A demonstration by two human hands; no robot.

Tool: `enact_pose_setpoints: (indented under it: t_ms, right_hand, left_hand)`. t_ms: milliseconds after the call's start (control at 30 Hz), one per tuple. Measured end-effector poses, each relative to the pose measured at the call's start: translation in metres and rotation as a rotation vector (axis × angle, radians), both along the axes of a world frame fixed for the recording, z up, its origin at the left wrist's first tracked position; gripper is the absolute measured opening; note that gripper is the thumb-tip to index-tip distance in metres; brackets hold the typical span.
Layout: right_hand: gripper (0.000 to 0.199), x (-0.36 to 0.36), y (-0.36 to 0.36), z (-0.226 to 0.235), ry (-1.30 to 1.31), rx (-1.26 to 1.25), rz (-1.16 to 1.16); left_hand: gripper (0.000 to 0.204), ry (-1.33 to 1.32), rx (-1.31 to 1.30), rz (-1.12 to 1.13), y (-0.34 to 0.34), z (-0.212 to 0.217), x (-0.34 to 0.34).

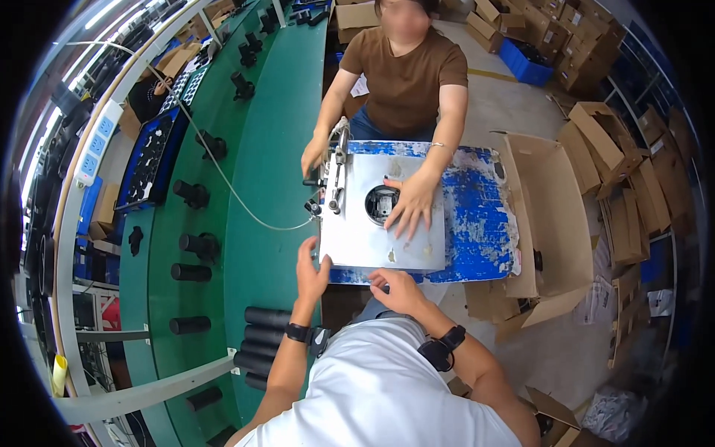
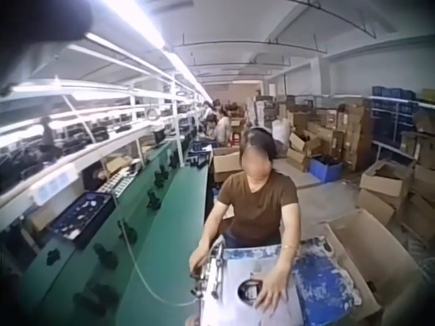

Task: Assemble and inspect microphones by placing components into a testing machine and organizing them on a tray.

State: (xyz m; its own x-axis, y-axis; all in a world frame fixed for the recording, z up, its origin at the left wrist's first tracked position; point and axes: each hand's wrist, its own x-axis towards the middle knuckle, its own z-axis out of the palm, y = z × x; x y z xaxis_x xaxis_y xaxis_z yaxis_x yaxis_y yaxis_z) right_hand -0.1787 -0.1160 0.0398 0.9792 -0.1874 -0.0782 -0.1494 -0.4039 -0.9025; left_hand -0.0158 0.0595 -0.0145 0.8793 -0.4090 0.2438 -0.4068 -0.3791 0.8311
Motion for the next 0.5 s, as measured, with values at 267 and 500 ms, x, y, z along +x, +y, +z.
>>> enact_pose_setpoints:
  t_ms: [267,500]
  right_hand:
    - [0.02,-0.015,0.0,-0.011,-0.047,0.062,-0.139]
    - [0.033,0.087,-0.097,0.021,0.185,-0.599,-0.573]
  left_hand:
    - [0.041,-0.341,0.229,-0.119,-0.036,0.034,-0.024]
    - [0.041,-0.56,0.39,-0.508,-0.116,0.065,0.014]
